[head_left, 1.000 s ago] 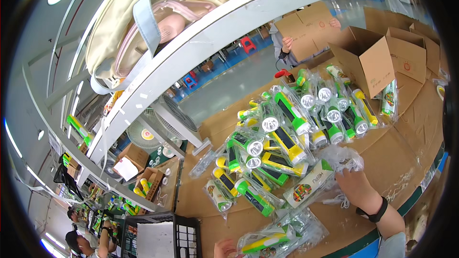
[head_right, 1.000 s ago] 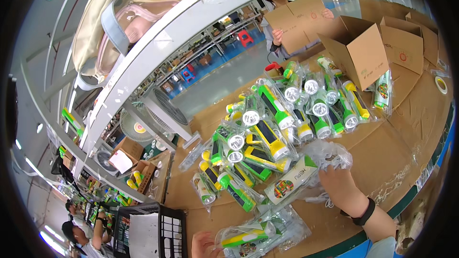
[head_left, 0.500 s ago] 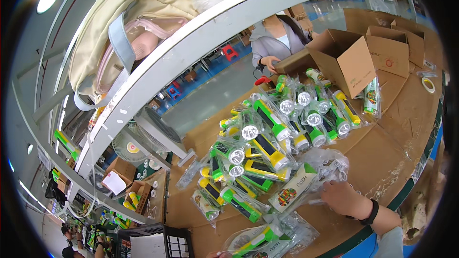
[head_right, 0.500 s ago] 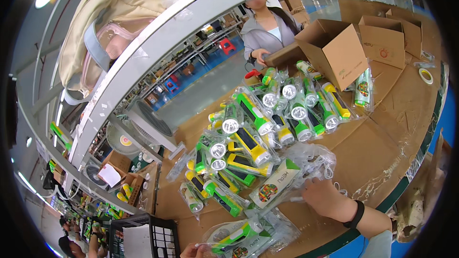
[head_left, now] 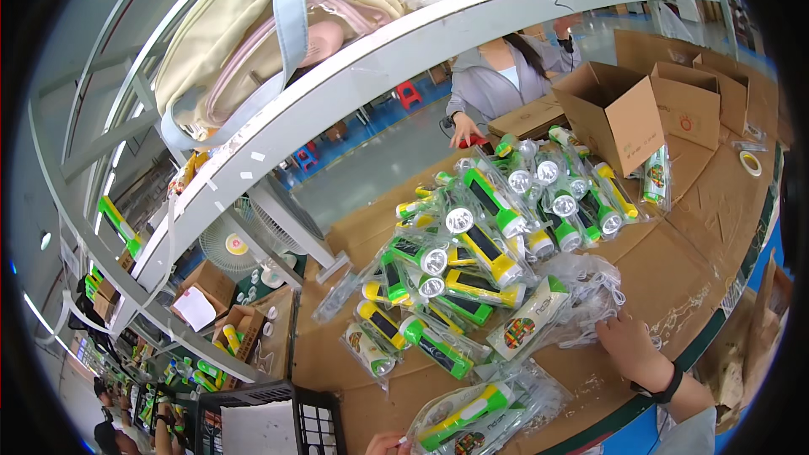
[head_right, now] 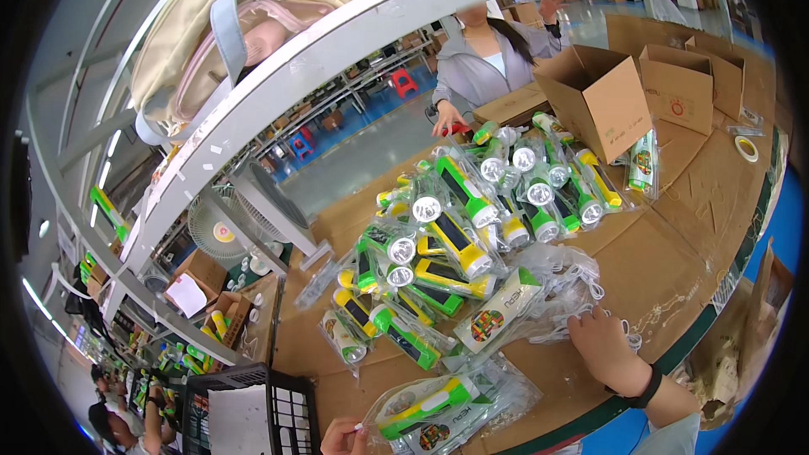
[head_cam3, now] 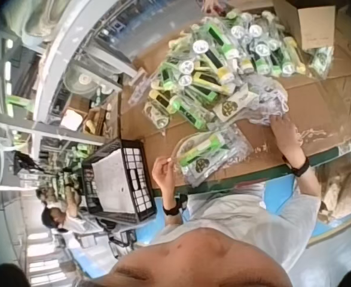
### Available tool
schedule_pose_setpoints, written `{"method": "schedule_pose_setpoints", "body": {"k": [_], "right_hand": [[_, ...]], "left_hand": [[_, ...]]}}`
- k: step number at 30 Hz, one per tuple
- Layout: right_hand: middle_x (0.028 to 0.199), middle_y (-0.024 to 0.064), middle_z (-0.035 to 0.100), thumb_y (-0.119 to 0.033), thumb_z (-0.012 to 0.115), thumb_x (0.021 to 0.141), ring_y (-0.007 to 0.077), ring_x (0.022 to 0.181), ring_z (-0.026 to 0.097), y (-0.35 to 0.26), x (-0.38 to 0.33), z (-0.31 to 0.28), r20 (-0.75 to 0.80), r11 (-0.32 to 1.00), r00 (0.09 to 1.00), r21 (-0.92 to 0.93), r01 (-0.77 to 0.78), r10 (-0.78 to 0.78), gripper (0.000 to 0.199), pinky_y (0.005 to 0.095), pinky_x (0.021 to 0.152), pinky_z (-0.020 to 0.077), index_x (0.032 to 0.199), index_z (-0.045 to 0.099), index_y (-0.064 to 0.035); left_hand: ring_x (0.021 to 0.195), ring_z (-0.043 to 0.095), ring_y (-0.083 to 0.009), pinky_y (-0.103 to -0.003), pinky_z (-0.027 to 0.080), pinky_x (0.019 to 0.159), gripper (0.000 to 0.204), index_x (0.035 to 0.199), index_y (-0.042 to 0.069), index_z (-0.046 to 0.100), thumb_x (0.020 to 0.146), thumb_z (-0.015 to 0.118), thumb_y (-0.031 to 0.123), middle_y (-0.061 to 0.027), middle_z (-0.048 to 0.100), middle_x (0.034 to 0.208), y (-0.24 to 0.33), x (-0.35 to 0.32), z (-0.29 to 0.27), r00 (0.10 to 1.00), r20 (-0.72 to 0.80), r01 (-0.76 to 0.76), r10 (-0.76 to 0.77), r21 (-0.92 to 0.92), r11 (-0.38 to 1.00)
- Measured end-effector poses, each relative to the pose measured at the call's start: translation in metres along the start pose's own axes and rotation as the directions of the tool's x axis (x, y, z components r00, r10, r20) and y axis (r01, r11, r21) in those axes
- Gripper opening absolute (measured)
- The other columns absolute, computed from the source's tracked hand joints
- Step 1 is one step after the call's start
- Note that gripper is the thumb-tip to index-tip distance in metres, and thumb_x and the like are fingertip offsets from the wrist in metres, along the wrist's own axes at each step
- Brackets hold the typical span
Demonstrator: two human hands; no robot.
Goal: The person is packing flashlights into plastic bags and organizing them on the assembly table.
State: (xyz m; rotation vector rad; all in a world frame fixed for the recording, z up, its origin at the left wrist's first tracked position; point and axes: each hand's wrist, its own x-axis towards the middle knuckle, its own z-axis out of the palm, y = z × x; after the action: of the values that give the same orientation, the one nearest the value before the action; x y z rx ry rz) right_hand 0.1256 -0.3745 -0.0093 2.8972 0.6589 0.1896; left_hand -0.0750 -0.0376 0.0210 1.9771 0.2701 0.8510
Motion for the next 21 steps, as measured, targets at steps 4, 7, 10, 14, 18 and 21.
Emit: {"method": "schedule_pose_setpoints", "body": {"k": [4, 7, 10, 14, 18, 21], "right_hand": [[0.095, 0.0111, 0.057, -0.016, 0.072, 0.071, 0.0293, 0.095, 0.058, 0.014, -0.025, -0.012, -0.236, 0.978, 0.966, 0.152, 0.144, -0.106, 0.031, 0.0373, 0.070, 0.0503, 0.096, 0.056, -0.0062], [0.096, 0.0117, 0.055, -0.018, 0.074, 0.069, 0.0307, 0.094, 0.057, 0.018, -0.035, -0.024, -0.271, 0.945, 0.939, 0.304, -0.124, 0.210, 0.035, 0.0388, 0.070, 0.0499, 0.097, 0.056, -0.0052], [0.096, 0.0115, 0.054, -0.016, 0.076, 0.066, 0.0312, 0.094, 0.056, 0.019, -0.049, -0.018, -0.121, 0.881, 0.932, 0.387, -0.273, 0.342, 0.036, 0.0405, 0.070, 0.0493, 0.095, 0.056, -0.0047], [0.097, 0.0108, 0.053, -0.010, 0.076, 0.066, 0.0313, 0.096, 0.055, 0.019, -0.038, -0.021, -0.237, 0.916, 0.956, 0.394, -0.067, 0.172, 0.031, 0.0401, 0.076, 0.0476, 0.089, 0.056, -0.0055], [0.108, 0.0127, 0.056, -0.006, 0.072, 0.069, 0.0307, 0.100, 0.055, 0.010, -0.019, -0.021, -0.388, 0.958, 0.920, 0.282, 0.056, 0.060, 0.026, 0.0382, 0.077, 0.0467, 0.089, 0.055, -0.0046], [0.111, 0.0145, 0.057, -0.006, 0.072, 0.070, 0.0314, 0.099, 0.056, 0.004, -0.001, -0.032, -0.413, 0.943, 0.910, 0.317, 0.098, 0.044, 0.025, 0.0386, 0.075, 0.0471, 0.089, 0.055, -0.0034]], "left_hand": [[0.076, 0.056, -0.0152, -0.024, 0.044, 0.067, 0.010, 0.085, -0.004, 0.060, 0.080, 0.062, -0.012, -0.0090, 0.059, 0.085, -0.003, -0.006, -0.003, 0.999, -0.009, 0.044, -0.044, -0.010, 0.999], [0.073, 0.055, -0.0138, -0.024, 0.044, 0.064, 0.009, 0.086, -0.004, 0.059, 0.081, 0.063, -0.011, -0.0082, 0.058, 0.085, -0.019, -0.005, -0.004, 1.000, -0.005, -0.022, 0.022, 0.037, 0.999], [0.070, 0.053, -0.0126, -0.023, 0.042, 0.060, 0.007, 0.086, -0.003, 0.060, 0.083, 0.064, -0.008, -0.0075, 0.057, 0.084, -0.021, -0.005, -0.005, 1.000, -0.019, 0.009, -0.009, 0.007, 1.000], [0.069, 0.053, -0.0121, -0.023, 0.041, 0.058, 0.006, 0.085, -0.002, 0.060, 0.083, 0.066, -0.004, -0.0070, 0.057, 0.083, -0.021, -0.005, -0.001, 1.000, 0.025, 0.009, -0.011, 0.066, 0.998], [0.072, 0.057, -0.0158, -0.025, 0.045, 0.063, 0.007, 0.084, -0.003, 0.061, 0.081, 0.066, -0.004, -0.0099, 0.061, 0.084, -0.017, -0.010, -0.004, 0.999, 0.036, 0.025, -0.027, 0.054, 0.998], [0.074, 0.058, -0.0172, -0.026, 0.046, 0.065, 0.007, 0.085, -0.003, 0.061, 0.080, 0.066, -0.005, -0.0110, 0.062, 0.085, -0.019, -0.017, -0.008, 0.997, 0.035, 0.065, -0.065, 0.022, 0.998]]}}
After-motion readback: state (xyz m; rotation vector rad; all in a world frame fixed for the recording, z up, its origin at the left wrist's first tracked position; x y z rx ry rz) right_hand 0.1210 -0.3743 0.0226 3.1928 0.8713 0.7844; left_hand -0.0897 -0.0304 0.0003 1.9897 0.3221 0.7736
